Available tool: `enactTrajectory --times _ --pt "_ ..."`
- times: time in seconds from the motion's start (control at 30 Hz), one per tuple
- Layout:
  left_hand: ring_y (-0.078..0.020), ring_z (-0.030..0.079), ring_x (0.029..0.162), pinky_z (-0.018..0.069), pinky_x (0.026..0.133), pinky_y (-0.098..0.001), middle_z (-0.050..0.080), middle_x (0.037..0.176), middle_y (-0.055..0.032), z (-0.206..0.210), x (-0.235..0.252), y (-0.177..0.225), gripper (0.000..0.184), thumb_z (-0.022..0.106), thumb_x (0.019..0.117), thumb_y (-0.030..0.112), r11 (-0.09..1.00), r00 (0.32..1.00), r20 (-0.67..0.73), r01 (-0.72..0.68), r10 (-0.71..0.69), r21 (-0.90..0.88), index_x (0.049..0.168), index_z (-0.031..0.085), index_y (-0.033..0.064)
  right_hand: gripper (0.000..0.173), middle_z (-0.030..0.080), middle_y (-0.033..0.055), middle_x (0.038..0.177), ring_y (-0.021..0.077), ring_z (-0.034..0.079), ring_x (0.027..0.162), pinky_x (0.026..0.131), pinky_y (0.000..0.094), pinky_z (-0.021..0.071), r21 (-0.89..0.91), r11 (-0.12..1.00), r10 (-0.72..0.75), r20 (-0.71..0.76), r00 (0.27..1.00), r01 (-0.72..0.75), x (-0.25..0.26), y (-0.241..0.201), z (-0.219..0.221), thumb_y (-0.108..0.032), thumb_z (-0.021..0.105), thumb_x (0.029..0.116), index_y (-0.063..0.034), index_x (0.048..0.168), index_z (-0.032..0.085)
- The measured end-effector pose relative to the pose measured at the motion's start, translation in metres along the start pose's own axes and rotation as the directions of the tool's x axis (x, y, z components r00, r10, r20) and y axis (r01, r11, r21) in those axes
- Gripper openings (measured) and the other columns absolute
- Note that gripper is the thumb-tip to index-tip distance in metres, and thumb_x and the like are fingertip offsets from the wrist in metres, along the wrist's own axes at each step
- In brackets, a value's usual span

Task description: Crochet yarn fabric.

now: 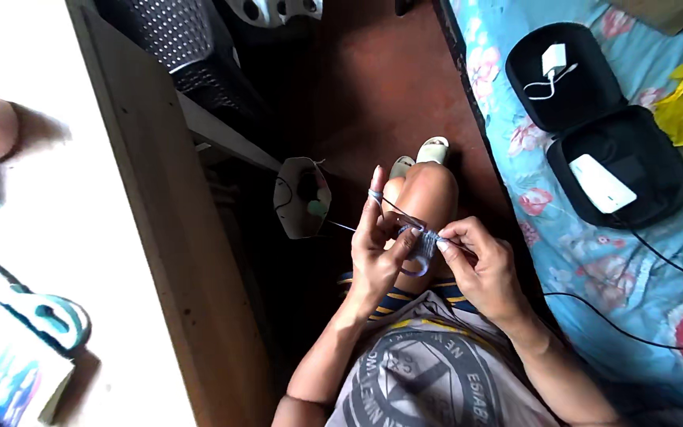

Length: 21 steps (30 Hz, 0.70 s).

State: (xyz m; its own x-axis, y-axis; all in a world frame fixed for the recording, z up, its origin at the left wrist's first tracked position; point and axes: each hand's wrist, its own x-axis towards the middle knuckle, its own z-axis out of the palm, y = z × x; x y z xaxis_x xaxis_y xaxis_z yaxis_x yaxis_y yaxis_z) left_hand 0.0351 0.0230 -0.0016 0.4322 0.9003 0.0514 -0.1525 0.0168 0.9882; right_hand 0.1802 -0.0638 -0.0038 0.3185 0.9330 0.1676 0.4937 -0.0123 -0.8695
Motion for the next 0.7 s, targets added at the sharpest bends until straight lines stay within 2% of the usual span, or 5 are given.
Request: enactTrajectory --times 0.13,0.27,0.43,0.53,0.7 --pt "-0.0087 0.070 0.087 0.0591 0.083 -0.0284 0.072 0.097 -0.0016 0.006 -0.011 -0.026 0.058 0.064 0.0957 0.000 0.880 0.902 -0.039 -0.409 0.430 0.242 0.149 0.046 0.0166 0.011 0.070 0.0021 0.081 -0.0006 0.064 0.071 0.067 0.0136 0.0531 0.110 0.993 0.035 0.011 0.999 -0.036 0.002 -0.007 0.002 -0.009 0.061 0.0962 -0.0008 0.100 0.068" --pt "-0.0067 0.070 0.088 0.0579 0.086 -0.0276 0.074 0.100 0.0056 0.008 -0.016 -0.016 0.068 0.065 0.0952 0.000 0.956 0.946 -0.135 -0.292 0.294 0.030 0.151 0.045 0.0351 0.016 0.068 -0.0054 0.078 -0.0032 0.056 0.062 0.055 0.0121 0.0431 0.656 0.691 0.219 0.208 0.953 -0.302 0.007 -0.005 0.001 0.000 0.060 0.0939 -0.0107 0.106 0.060" --pt "-0.0086 0.071 0.079 0.0605 0.073 -0.0257 0.075 0.096 -0.0009 -0.003 -0.012 -0.001 0.084 0.062 0.0889 -0.011 0.967 0.988 -0.152 -0.034 -0.005 -0.251 0.159 0.032 0.0221 0.012 0.071 0.0072 0.086 -0.0014 0.065 0.078 0.073 0.0118 0.0537 0.099 0.986 -0.118 -0.137 0.983 0.132 -0.008 0.008 0.011 -0.006 0.062 0.0979 0.0047 0.099 0.067" --pt "-0.0083 0.070 0.074 0.0589 0.068 -0.0234 0.074 0.092 -0.0026 -0.009 -0.009 0.002 0.082 0.061 0.0890 -0.011 0.963 0.990 -0.123 0.037 -0.072 -0.268 0.160 0.031 0.0177 0.017 0.071 0.0133 0.081 0.0089 0.066 0.074 0.070 0.0162 0.0528 -0.178 0.948 -0.296 -0.186 0.937 0.264 -0.009 0.010 0.013 -0.008 0.060 0.0995 0.0024 0.095 0.073" --pt "-0.0081 0.068 0.070 0.0578 0.065 -0.0226 0.074 0.091 -0.0052 -0.020 -0.005 0.007 0.077 0.060 0.0899 -0.010 0.944 0.990 -0.065 0.102 -0.128 -0.313 0.158 0.037 0.0162 0.018 0.072 0.0135 0.081 0.0131 0.068 0.074 0.067 0.0204 0.0532 -0.252 0.916 -0.358 -0.155 0.921 0.313 -0.008 0.008 0.011 -0.005 0.060 0.0990 -0.0005 0.097 0.077"
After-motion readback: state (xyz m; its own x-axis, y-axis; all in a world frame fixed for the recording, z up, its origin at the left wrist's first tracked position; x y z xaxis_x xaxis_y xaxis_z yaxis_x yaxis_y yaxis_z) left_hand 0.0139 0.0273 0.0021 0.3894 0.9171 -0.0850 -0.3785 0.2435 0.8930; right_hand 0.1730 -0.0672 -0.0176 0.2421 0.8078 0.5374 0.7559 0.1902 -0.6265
